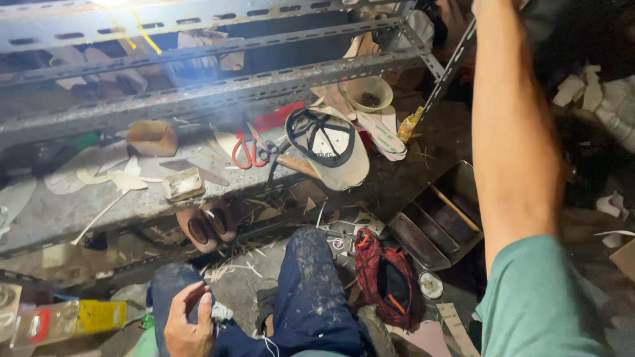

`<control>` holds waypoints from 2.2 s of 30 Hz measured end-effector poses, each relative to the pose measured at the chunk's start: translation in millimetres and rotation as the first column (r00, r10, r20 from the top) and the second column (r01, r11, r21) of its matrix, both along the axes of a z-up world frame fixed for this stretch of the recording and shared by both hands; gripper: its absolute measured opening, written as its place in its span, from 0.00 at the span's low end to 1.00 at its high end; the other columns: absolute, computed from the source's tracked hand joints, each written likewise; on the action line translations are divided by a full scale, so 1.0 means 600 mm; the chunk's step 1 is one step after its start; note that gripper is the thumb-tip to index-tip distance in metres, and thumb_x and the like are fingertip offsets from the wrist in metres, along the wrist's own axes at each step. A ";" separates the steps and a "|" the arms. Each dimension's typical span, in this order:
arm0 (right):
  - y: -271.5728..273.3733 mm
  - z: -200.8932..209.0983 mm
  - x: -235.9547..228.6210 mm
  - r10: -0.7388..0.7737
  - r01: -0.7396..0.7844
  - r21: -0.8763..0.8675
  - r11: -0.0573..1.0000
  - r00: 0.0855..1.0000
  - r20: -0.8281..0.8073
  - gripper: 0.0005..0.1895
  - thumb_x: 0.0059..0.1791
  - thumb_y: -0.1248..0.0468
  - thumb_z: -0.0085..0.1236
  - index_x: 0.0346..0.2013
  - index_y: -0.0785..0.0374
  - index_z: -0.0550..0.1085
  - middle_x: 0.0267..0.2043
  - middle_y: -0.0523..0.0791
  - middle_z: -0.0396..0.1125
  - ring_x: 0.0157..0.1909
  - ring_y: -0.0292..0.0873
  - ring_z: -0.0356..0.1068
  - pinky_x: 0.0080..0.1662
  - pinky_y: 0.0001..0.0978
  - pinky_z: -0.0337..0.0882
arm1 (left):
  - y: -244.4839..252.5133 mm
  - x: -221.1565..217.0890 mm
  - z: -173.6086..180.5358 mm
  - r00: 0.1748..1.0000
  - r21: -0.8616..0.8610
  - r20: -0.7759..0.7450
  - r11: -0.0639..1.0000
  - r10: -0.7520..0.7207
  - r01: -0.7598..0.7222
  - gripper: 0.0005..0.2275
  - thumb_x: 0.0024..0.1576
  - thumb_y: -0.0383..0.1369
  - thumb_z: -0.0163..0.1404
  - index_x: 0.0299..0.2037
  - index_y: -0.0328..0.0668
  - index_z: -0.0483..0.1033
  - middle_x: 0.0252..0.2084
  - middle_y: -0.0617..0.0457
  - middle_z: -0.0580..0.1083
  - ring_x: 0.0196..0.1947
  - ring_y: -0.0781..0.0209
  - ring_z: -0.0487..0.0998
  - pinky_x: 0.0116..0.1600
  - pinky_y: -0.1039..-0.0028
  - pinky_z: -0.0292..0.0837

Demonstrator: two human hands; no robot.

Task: The person pours a liquid from a white bottle into a small container and then applies it to a pink shoe using a brush. They rub the shoe's surface with their fingers and continue to apply the liquid to different areas of the shoe.

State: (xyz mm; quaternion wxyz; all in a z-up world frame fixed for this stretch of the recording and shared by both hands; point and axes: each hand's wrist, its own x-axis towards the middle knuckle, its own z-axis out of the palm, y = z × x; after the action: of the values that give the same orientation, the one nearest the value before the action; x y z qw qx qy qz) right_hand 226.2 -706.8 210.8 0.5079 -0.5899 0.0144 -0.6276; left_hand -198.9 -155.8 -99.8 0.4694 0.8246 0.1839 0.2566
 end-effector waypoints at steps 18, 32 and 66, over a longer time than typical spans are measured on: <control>0.498 -0.379 -0.733 0.977 -0.117 0.978 -0.170 -0.147 0.153 0.27 0.47 0.55 0.53 0.50 0.76 0.74 0.49 0.65 0.71 0.40 0.65 0.75 0.32 0.57 0.79 | -0.037 -0.099 0.136 0.750 -0.437 0.551 0.639 -0.366 0.633 0.53 0.50 0.67 0.51 0.74 0.30 0.45 0.74 0.38 0.54 0.72 0.49 0.56 0.74 0.58 0.50; 0.621 -0.362 -0.564 0.455 -0.995 -0.036 0.089 0.072 -0.888 0.09 0.47 0.67 0.68 0.41 0.56 0.82 0.30 0.41 0.75 0.29 0.38 0.73 0.34 0.24 0.74 | 0.035 -0.177 0.094 0.917 -0.913 0.393 0.151 0.070 0.380 0.39 0.59 0.63 0.28 0.65 0.36 0.66 0.57 0.21 0.71 0.36 0.54 0.80 0.39 0.74 0.72; 1.065 -0.880 -0.240 -0.416 -0.884 -0.191 0.426 -0.004 -0.909 0.25 0.50 0.44 0.44 0.37 0.58 0.82 0.36 0.55 0.76 0.46 0.62 0.76 0.46 0.55 0.71 | 0.170 -0.131 -0.008 0.905 -0.928 0.368 0.032 0.213 0.370 0.41 0.61 0.62 0.31 0.63 0.22 0.59 0.39 0.35 0.74 0.33 0.52 0.81 0.45 0.68 0.76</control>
State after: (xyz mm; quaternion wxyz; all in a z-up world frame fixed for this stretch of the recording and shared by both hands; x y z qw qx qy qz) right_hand 82.2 -67.5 -317.4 0.1081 -0.9730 -0.0906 0.1827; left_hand -277.7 -53.6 -104.6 0.9474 0.1976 0.1585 0.1955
